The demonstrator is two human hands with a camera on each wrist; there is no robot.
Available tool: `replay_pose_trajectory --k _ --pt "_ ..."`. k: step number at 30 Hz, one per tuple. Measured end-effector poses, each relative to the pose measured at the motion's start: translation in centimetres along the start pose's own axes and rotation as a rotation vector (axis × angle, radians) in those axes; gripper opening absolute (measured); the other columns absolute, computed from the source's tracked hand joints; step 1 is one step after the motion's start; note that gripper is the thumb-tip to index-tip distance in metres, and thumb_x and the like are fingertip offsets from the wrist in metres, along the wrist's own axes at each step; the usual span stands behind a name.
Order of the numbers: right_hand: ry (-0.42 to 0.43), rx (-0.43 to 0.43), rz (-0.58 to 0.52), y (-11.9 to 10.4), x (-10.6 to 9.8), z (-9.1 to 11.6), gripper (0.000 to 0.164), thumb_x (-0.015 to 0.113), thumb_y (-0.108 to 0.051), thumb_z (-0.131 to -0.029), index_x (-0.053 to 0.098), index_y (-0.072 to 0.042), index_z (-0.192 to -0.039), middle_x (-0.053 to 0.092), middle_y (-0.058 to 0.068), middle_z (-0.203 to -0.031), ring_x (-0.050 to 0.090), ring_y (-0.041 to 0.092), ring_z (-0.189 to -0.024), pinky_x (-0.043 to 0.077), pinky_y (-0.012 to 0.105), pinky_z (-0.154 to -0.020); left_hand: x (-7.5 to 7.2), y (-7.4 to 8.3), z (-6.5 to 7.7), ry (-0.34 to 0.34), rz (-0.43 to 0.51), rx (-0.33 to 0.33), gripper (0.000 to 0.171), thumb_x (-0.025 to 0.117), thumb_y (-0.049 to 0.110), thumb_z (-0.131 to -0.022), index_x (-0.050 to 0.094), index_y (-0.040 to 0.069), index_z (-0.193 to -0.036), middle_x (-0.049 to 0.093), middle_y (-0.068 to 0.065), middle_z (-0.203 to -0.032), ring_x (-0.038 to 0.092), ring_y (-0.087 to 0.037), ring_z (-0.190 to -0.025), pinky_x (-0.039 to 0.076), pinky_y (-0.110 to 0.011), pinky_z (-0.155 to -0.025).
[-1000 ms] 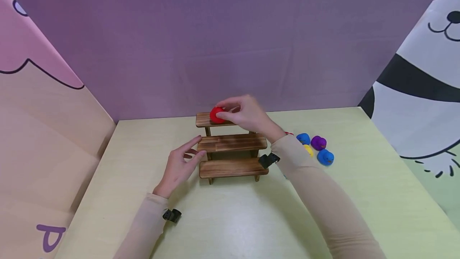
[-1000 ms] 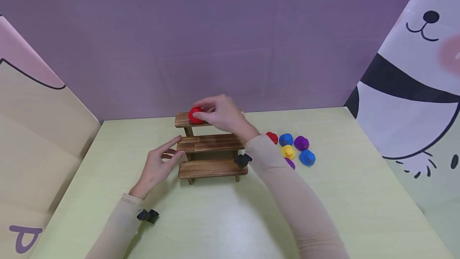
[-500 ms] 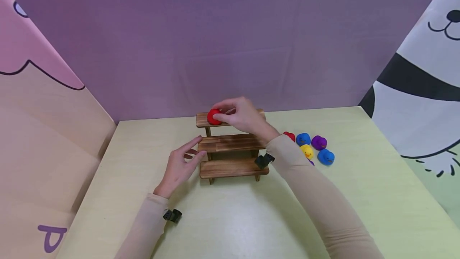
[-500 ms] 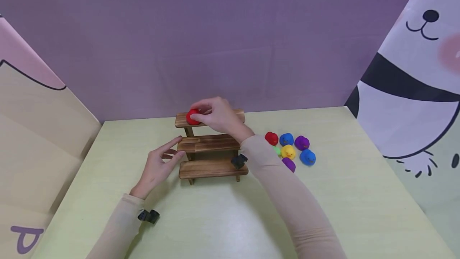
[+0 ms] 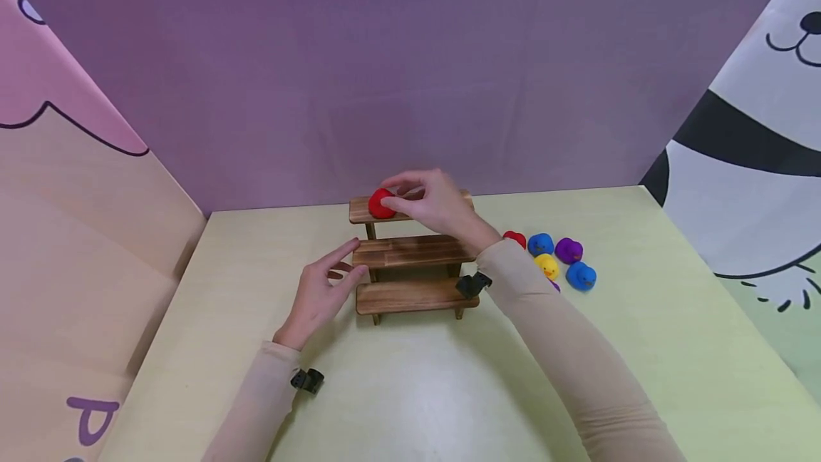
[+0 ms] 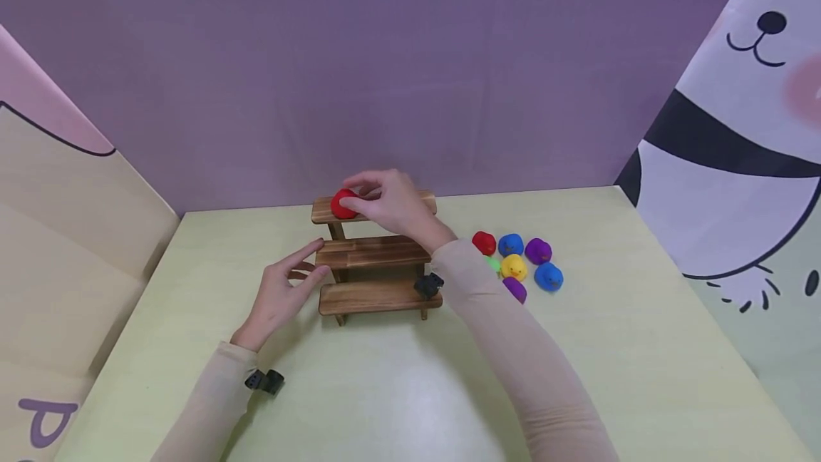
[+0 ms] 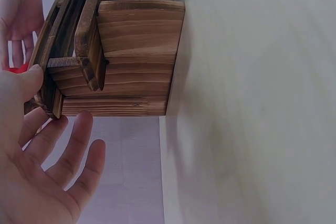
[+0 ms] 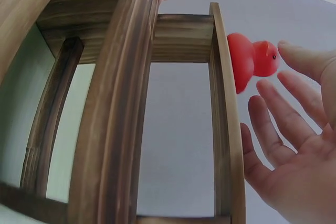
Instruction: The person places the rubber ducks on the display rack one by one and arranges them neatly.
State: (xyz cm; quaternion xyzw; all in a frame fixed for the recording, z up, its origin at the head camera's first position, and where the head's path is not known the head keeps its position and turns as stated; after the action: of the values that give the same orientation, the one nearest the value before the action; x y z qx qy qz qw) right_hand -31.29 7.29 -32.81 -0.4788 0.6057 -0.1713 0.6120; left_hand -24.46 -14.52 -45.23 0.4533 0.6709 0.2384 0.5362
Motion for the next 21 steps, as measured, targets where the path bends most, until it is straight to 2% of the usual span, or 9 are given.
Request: replay_pose_trajectory --k 7,14,21 --pt "0.052 -0.040 -0.027 0.8 -1.4 1.0 0.034 0.080 -0.028 -0.097 0.078 -0.016 -0.129 0.078 0.008 -0.124 0.077 0.025 -0.103 0.063 0.043 -0.094 -0.2 0.1 -0.1 -0.001 -0.006 -0.005 0.051 0.074 0.028 -0.103 0.062 0.018 -0.151 0.067 -0.001 -0.149 0.075 -0.024 -0.103 0.063 -0.046 -0.091" --pt "0.078 -0.019 -0.024 2.5 -3.2 2.7 0.032 0.079 -0.032 -0.098 0.078 -0.018 -0.127 0.079 0.005 -0.121 0.077 0.026 -0.104 0.063 0.044 -0.093 -0.3 0.2 0.0 -0.001 -0.006 -0.010 0.051 0.074 0.027 -0.103 0.062 0.017 -0.151 0.067 -0.002 -0.149 0.075 -0.025 -0.103 0.062 -0.046 -0.092" --pt "0.141 -0.009 -0.027 3.8 -5.2 4.5 0.030 0.078 -0.031 -0.099 0.079 -0.016 -0.126 0.081 0.003 -0.118 0.075 0.021 -0.104 0.060 0.030 -0.089 -0.4 0.1 0.1 0.002 -0.003 -0.020 0.050 0.074 0.027 -0.102 0.063 0.020 -0.151 0.068 -0.002 -0.148 0.075 -0.025 -0.102 0.062 -0.046 -0.091"
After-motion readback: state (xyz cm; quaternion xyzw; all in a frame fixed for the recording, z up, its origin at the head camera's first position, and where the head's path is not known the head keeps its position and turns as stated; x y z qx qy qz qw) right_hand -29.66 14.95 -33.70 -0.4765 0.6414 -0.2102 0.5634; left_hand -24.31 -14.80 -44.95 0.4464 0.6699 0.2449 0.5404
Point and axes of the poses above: each hand's wrist, its own z-axis away from the middle knuckle, its own x-axis out of the palm, y = z × x, the point moved 5 cm from there along -z, towards the middle knuckle
